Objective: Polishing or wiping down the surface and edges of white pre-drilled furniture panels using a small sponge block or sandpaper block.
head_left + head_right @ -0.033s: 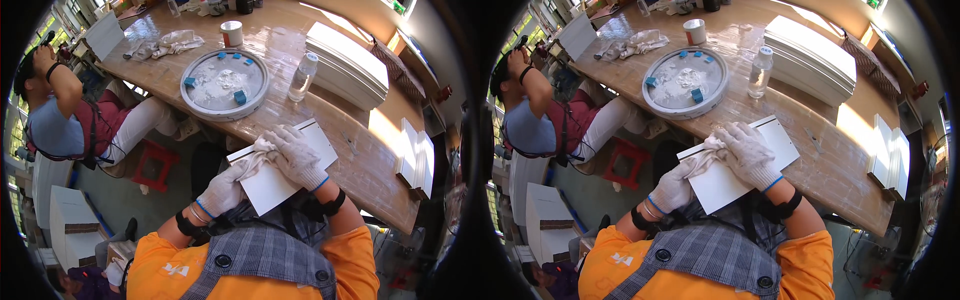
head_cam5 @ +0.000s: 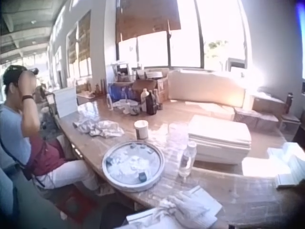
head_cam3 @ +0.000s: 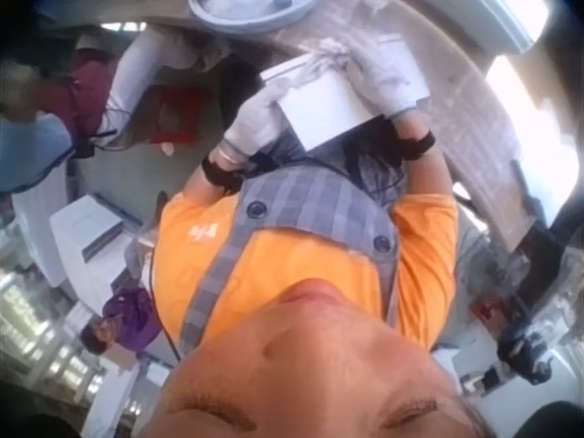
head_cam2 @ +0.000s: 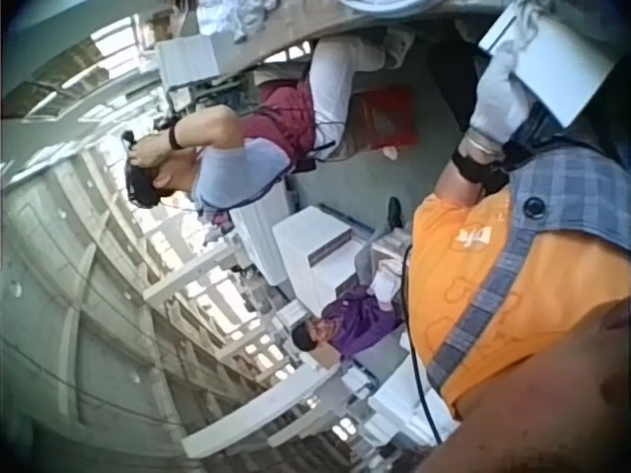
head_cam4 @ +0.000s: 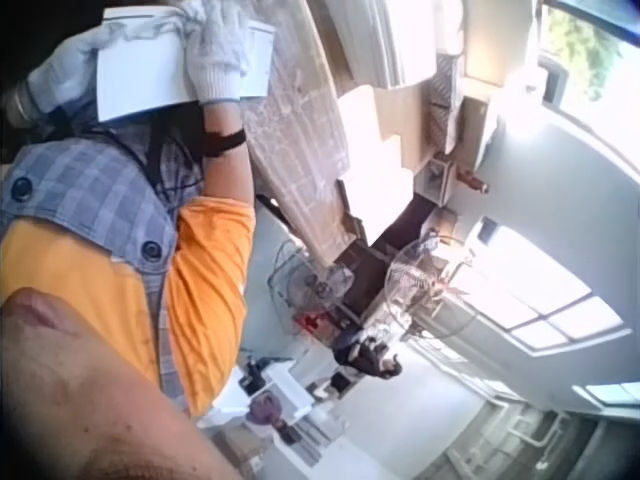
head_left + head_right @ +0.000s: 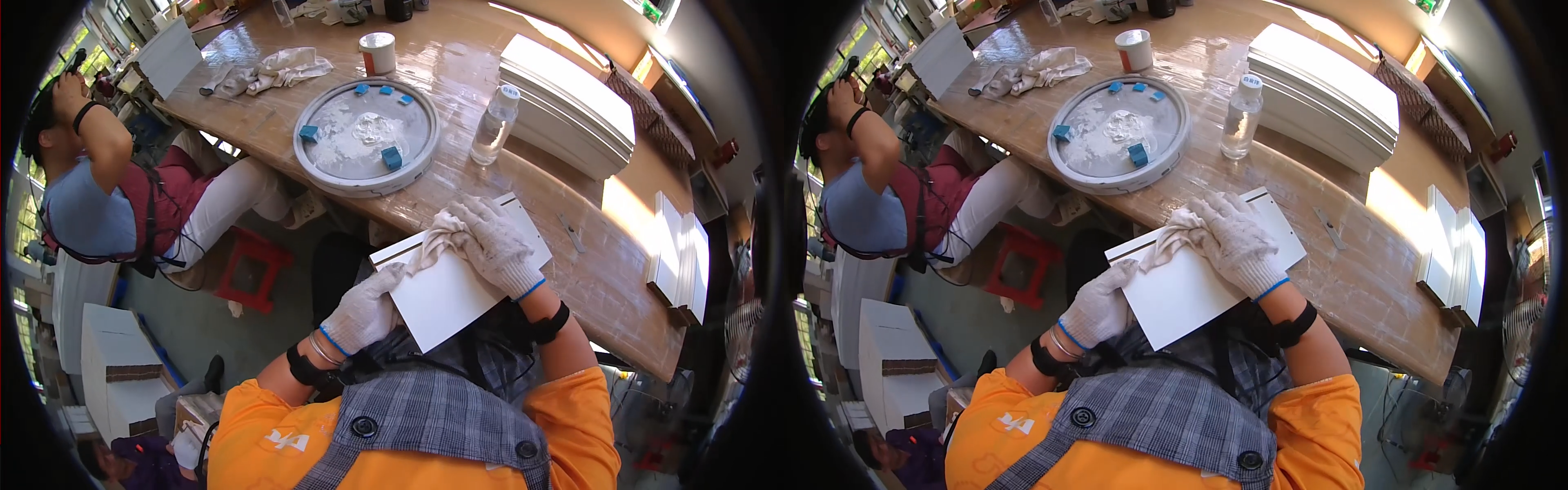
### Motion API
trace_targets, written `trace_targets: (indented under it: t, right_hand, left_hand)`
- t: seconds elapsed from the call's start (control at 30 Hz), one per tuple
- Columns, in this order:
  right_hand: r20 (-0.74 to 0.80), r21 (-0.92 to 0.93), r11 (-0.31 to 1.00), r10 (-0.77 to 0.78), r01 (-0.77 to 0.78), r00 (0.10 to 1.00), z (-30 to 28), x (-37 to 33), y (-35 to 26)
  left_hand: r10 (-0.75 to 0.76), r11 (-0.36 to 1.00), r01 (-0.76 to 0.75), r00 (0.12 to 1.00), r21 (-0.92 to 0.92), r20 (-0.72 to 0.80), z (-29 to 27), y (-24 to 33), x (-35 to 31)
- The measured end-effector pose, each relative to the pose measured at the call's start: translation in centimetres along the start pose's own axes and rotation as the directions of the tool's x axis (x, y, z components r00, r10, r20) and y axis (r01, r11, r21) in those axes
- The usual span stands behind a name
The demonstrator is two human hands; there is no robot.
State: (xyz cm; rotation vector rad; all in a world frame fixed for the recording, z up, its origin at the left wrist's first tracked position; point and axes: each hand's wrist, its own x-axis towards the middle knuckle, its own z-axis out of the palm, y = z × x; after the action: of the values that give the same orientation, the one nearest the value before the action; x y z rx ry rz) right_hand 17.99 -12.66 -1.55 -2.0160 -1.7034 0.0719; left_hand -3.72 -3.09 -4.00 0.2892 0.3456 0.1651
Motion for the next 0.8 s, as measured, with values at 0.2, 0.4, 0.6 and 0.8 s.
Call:
trace_targets:
  t: [0.2,0.4,0.6,0.8]
  right_hand:
    - [-0.024,-0.205,0.913,0.355,-0.352,0.935,-0.3,-1.1,7.1]
    - [-0.055,-0.256,0.906,0.333,-0.336,0.941,0.1,-1.1,7.0]
    - [-0.085,-0.290,0.893,0.333,-0.343,0.939,0.1,-1.2,6.6]
    - [-0.084,-0.254,0.962,0.081,-0.100,0.993,1.0,-1.3,-0.4]
  left_hand:
    - [-0.028,0.986,0.032,0.999,0.164,-0.025,-0.4,0.6,-0.2]
    - [0.029,0.987,-0.030,1.000,0.158,0.007,1.1,0.7,0.0]
    - [0.030,0.997,-0.030,0.999,0.077,-0.012,1.2,0.3,0.3]
    - [0.055,0.997,-0.052,0.997,-0.057,0.056,1.7,0.4,0.3]
